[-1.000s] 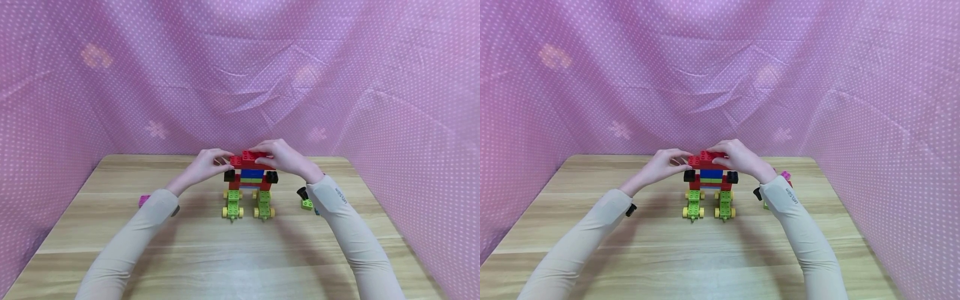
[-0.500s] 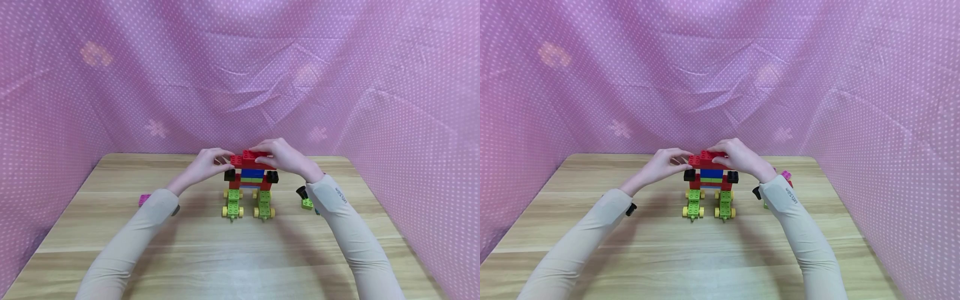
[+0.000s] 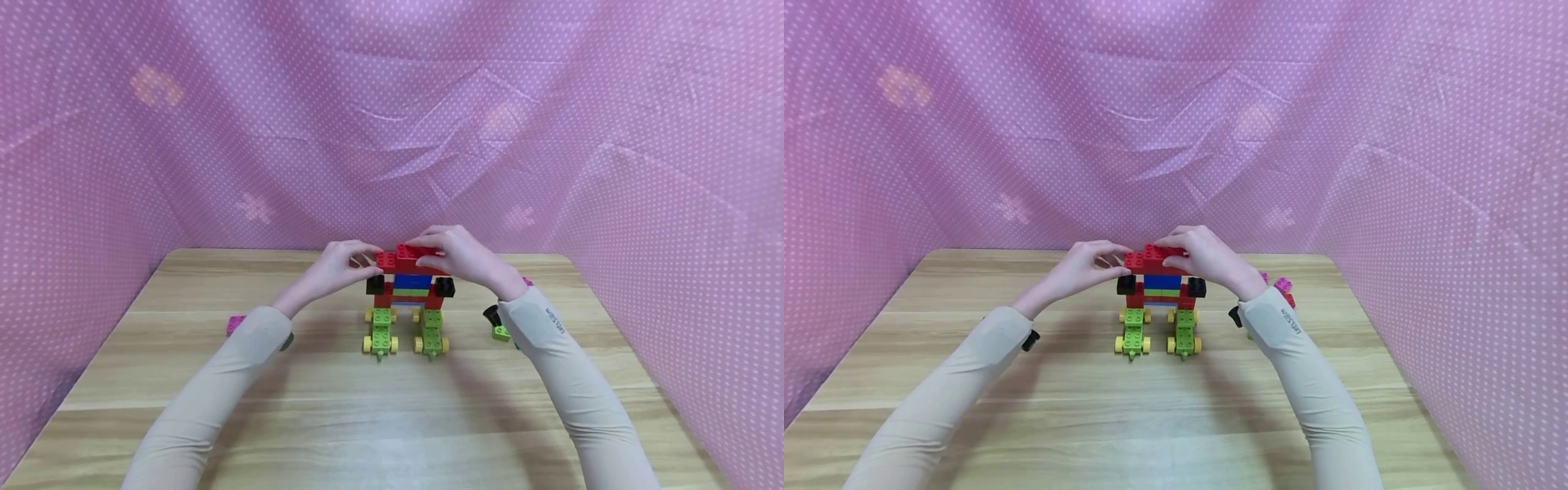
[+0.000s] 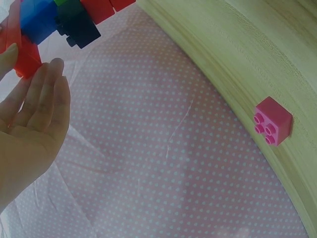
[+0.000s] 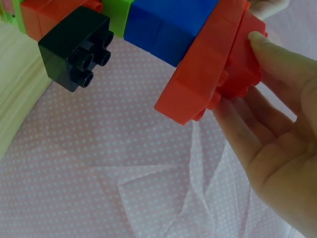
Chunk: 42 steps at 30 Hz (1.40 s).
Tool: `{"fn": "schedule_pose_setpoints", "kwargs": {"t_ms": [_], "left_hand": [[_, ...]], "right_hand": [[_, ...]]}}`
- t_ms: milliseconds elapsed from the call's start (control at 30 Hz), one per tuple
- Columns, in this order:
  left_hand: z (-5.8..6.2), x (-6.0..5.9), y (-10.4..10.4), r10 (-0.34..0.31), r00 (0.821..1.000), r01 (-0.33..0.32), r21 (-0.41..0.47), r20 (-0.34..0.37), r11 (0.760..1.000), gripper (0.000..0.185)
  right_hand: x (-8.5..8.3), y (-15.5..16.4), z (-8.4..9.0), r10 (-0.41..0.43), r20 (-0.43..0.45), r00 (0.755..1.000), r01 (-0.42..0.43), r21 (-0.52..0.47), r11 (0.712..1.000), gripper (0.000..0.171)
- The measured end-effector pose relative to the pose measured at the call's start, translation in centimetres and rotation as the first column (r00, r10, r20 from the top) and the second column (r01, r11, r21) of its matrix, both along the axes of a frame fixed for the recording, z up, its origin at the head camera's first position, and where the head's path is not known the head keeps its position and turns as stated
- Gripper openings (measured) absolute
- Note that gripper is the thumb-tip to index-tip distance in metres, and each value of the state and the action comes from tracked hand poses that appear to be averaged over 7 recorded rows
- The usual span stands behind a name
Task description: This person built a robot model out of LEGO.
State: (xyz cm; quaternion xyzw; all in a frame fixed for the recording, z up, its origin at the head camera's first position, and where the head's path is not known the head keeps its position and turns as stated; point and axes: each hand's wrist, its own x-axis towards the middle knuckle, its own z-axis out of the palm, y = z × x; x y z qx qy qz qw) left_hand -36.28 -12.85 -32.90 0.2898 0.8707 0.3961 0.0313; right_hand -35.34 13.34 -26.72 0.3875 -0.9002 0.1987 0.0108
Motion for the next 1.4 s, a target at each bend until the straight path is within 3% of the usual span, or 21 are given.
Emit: {"fn": "schedule_pose_setpoints", "kwargs": {"t_ms": [267, 633, 867, 1100, 1400], "left_hand": [[0.0, 0.0, 0.0, -0.005, 1.000, 0.005, 0.001, -0.015, 1.000, 0.037], [0.6, -0.2, 0.1, -0.018, 1.000, 0.018, -0.018, -0.001, 1.000, 0.043], [1.6, -0.6, 1.4, -0.020, 0.999, 0.020, 0.005, -0.040, 1.000, 0.041], [2.5, -0.8, 2.5, -0.047, 0.998, 0.048, 0.016, -0.052, 0.999, 0.037], [2.7, -0.9, 3.1, -0.048, 0.999, 0.048, 0.006, -0.018, 0.999, 0.035]], "right_hand": [[-0.1, 0.3, -0.4, -0.004, -0.010, 1.000, 0.004, -0.016, 1.000, 0.036], [0.3, 2.3, -0.2, -0.085, 0.008, 0.996, 0.085, -0.037, 0.996, 0.032], [0.1, 2.5, -0.5, -0.077, -0.010, 0.997, 0.077, -0.060, 0.995, 0.029], [-0.1, 2.5, -0.6, -0.087, 0.037, 0.996, 0.090, -0.092, 0.992, 0.030], [0.0, 2.6, -0.6, -0.085, 0.047, 0.995, 0.090, -0.097, 0.991, 0.030]]}}
